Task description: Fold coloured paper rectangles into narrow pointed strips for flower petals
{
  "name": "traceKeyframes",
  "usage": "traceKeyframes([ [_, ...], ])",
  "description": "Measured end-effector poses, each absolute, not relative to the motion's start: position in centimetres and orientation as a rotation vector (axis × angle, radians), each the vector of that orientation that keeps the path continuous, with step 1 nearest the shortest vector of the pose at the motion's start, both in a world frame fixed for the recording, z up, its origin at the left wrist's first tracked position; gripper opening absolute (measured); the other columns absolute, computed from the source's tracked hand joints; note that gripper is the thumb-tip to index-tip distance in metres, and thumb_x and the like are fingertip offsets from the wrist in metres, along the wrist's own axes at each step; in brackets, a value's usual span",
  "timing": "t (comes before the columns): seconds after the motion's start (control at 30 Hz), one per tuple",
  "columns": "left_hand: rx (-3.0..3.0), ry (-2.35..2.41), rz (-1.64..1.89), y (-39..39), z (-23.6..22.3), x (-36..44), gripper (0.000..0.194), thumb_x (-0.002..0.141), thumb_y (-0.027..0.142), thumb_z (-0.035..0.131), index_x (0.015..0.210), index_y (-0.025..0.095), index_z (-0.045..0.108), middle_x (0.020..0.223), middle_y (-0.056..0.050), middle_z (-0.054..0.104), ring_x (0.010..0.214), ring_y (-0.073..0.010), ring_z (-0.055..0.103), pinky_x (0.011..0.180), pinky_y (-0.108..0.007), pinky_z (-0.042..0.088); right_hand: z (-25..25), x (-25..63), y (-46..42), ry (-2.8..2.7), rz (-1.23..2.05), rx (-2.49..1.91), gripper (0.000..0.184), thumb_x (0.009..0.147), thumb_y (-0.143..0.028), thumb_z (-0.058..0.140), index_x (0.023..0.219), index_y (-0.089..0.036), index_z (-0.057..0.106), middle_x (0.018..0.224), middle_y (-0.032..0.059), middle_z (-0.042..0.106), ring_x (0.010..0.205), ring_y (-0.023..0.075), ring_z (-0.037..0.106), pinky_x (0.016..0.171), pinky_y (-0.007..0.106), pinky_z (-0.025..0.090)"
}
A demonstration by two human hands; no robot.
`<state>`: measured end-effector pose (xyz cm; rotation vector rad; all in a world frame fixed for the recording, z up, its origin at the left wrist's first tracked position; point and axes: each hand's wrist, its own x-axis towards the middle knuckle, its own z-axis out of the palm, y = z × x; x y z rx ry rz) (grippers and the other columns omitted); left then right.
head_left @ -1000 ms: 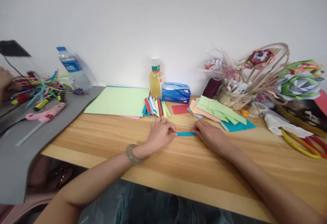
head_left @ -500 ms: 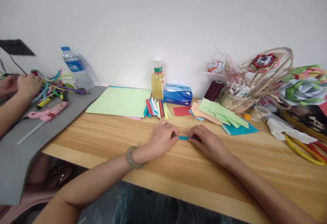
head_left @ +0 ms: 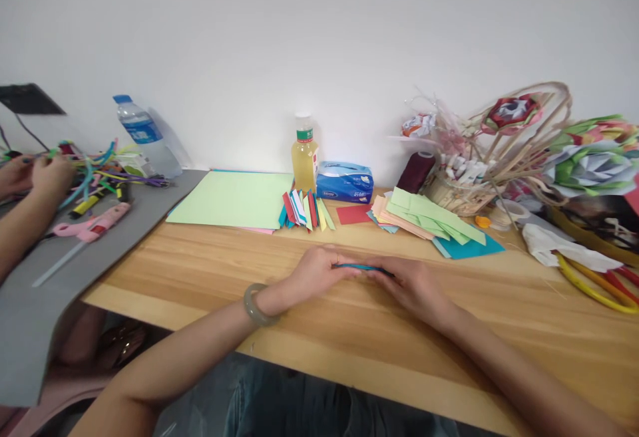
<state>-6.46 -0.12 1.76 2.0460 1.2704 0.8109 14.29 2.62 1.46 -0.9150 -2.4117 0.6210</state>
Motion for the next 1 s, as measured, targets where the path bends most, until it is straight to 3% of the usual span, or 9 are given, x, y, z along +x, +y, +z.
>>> traceKeyframes([
  [0.43, 1.876, 1.307, 0.959, -0.2, 1.5, -6.1, 0.005, 0.072, 0.022, 0.071, 0.074, 0.017, 0.073, 0.066, 0.0, 0.067, 0.067, -0.0129, 0.058, 0.062, -0.02, 0.043, 1.6, 13.8, 2.5, -2.375, 0.893, -0.871, 0.027, 0.09, -0.033, 0.044, 0.089, -0.018, 0.066, 0.083, 0.0041, 0.07, 0.072, 0.0165, 0.063, 0.064, 0.024, 0.045],
  [0.6, 1.66, 1.224, 0.855, 0.1, 1.8, -6.2, 0.017, 0.077, 0.025, 0.063, 0.066, 0.015, 0.071, 0.065, 0.0, 0.069, 0.062, -0.0122, 0.058, 0.058, -0.02, 0.042, 1.9, 14.0, 3.1, -2.405, 1.027, -0.868, 0.032, 0.09, -0.037, 0.042, 0.086, -0.016, 0.066, 0.072, 0.0036, 0.067, 0.062, 0.0138, 0.059, 0.058, 0.023, 0.044],
  [0.77, 1.6, 1.226, 0.803, 0.4, 1.7, -7.0, 0.027, 0.078, 0.031, 0.058, 0.059, 0.014, 0.067, 0.056, 0.0, 0.064, 0.048, -0.009, 0.048, 0.048, -0.02, 0.033, 2.0, 15.1, 4.2, -2.33, 1.209, -0.94, 0.037, 0.087, -0.045, 0.045, 0.077, -0.015, 0.064, 0.067, 0.0035, 0.065, 0.059, 0.0135, 0.059, 0.058, 0.024, 0.046],
  [1.0, 1.449, 1.332, 0.928, 1.2, 2.0, -8.4, 0.029, 0.075, 0.026, 0.058, 0.048, 0.015, 0.06, 0.05, 0.0, 0.06, 0.051, -0.0102, 0.05, 0.056, -0.021, 0.038, 2.5, 17.6, 6.2, -2.103, 0.983, -1.224, 0.047, 0.079, -0.059, 0.049, 0.083, -0.016, 0.066, 0.072, 0.0066, 0.067, 0.066, 0.0189, 0.061, 0.063, 0.031, 0.049],
])
